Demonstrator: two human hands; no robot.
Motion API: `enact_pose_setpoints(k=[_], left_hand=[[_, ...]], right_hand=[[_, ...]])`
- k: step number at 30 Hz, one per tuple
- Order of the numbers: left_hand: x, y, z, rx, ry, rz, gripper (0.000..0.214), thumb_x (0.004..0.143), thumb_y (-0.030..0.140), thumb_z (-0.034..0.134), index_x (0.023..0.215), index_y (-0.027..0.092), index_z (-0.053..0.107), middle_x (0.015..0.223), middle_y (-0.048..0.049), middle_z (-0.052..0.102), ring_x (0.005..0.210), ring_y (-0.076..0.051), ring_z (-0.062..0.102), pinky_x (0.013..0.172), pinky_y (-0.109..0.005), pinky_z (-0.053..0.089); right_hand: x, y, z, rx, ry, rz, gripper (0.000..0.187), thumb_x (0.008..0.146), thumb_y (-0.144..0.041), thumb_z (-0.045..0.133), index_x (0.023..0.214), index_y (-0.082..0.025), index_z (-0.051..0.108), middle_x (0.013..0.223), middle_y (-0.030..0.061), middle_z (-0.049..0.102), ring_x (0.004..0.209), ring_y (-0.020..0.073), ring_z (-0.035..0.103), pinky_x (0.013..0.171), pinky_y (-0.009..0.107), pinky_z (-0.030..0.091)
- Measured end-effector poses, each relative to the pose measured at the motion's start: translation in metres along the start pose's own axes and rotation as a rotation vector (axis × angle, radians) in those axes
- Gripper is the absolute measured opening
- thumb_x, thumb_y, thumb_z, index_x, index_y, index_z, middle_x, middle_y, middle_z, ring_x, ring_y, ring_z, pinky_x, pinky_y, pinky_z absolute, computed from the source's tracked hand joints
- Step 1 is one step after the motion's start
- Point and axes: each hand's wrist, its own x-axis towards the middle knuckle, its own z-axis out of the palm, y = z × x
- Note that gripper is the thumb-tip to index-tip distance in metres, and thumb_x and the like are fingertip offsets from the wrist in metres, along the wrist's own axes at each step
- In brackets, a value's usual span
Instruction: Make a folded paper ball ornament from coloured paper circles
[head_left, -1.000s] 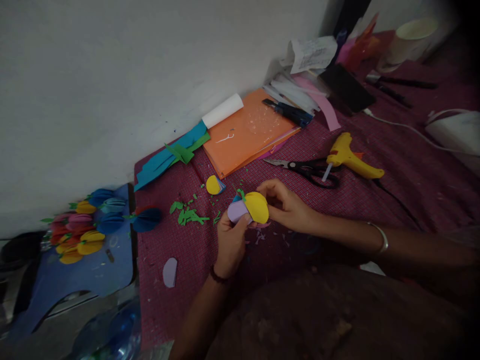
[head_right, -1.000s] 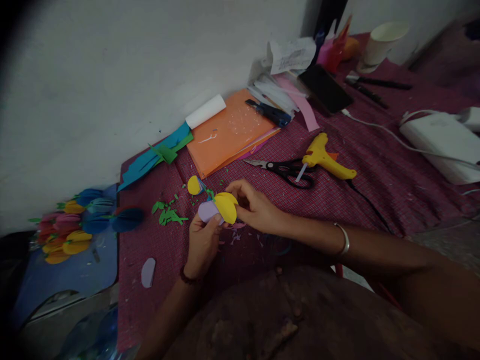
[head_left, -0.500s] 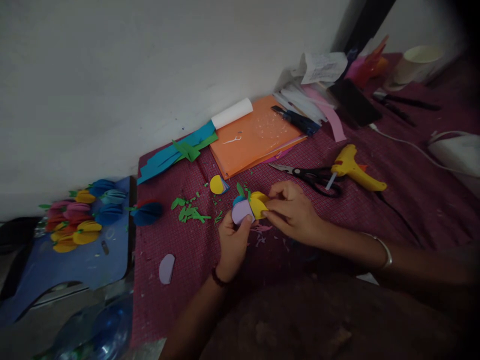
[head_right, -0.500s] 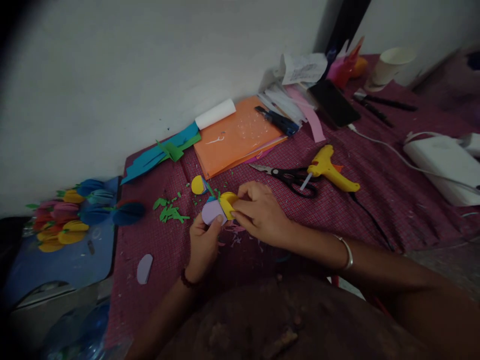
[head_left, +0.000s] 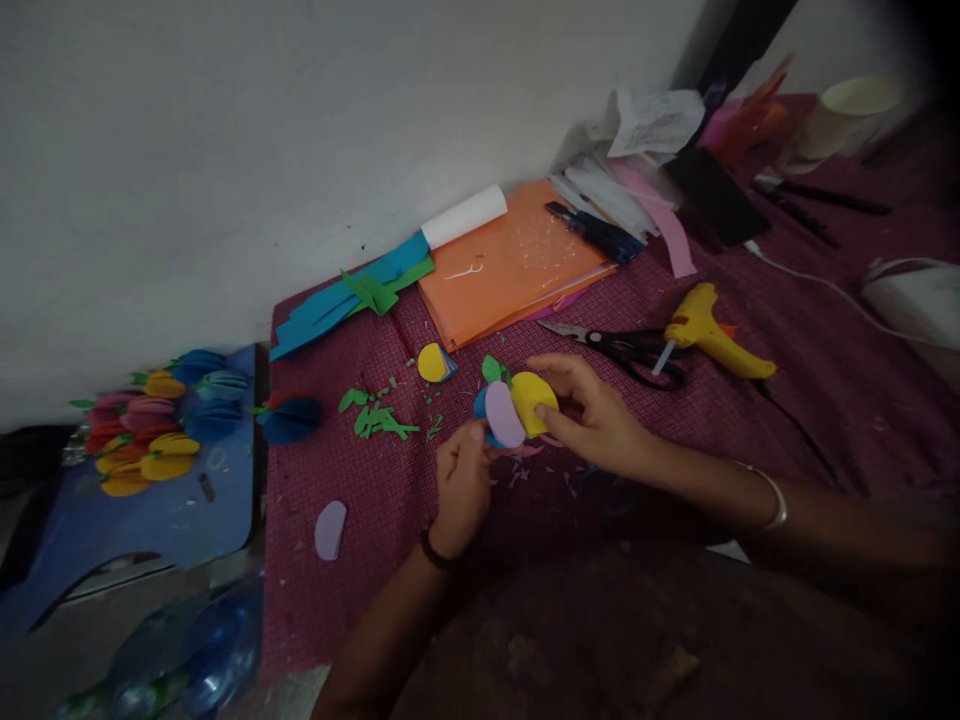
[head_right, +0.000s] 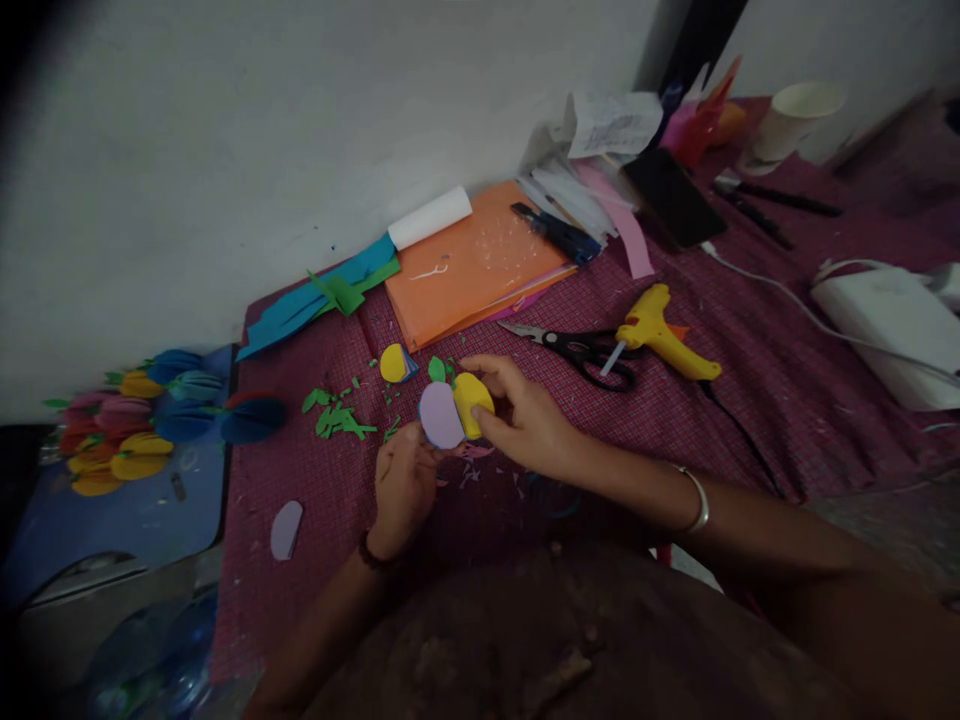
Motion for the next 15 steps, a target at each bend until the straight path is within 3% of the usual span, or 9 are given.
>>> enact_pose_setpoints(k=[2,5,9,15], left_hand=[[-0.0024,0.0011,-0.0027,0.178,-0.021,0.059,0.030,0.081,0.047,0.063,0.077,0.019,0.072,0.073,-0.0021,0.067,0.068,-0.015,0.059,0.067,-0.025,0.050],[-0.0045,0.0048,-0.0042,0.390,-0.017,0.166,0.022,0.081,0.037,0.065,0.072,0.019,0.073,0.067,-0.0004,0.063,0.066,-0.014,0.055,0.066,-0.024,0.048],[-0.0037,0.0077,-0.0015,0.477,-0.051,0.313,0.013,0.081,0.025,0.063,0.081,0.021,0.076,0.071,-0.0011,0.066,0.068,-0.015,0.056,0.067,-0.024,0.046],[-0.0024,0.0051,-0.0008,0.493,-0.058,0.324,0.014,0.081,0.022,0.062,0.081,0.020,0.076,0.072,-0.0013,0.067,0.068,-0.014,0.057,0.068,-0.023,0.044]], right_hand=[[-0.0002,-0.0008,-0.0018,-0.048,-0.038,-0.081,0.027,0.086,-0.019,0.051,0.113,-0.022,0.049,0.087,0.0031,0.060,0.078,0.0162,0.058,0.066,0.028,0.043],[0.0010,-0.0013,-0.0045,-0.158,-0.150,-0.173,0.007,0.087,-0.027,0.057,0.087,-0.020,0.056,0.079,0.0014,0.056,0.071,0.0140,0.053,0.066,0.027,0.040],[0.0032,-0.0028,-0.0053,-0.226,-0.241,-0.160,0.026,0.076,-0.037,0.072,0.076,-0.019,0.053,0.081,0.0013,0.055,0.075,0.0145,0.051,0.066,0.025,0.037],[0.0053,-0.0037,-0.0057,-0.267,-0.274,-0.151,0.023,0.077,-0.034,0.073,0.079,-0.018,0.055,0.083,0.0012,0.056,0.078,0.0151,0.053,0.068,0.025,0.037]])
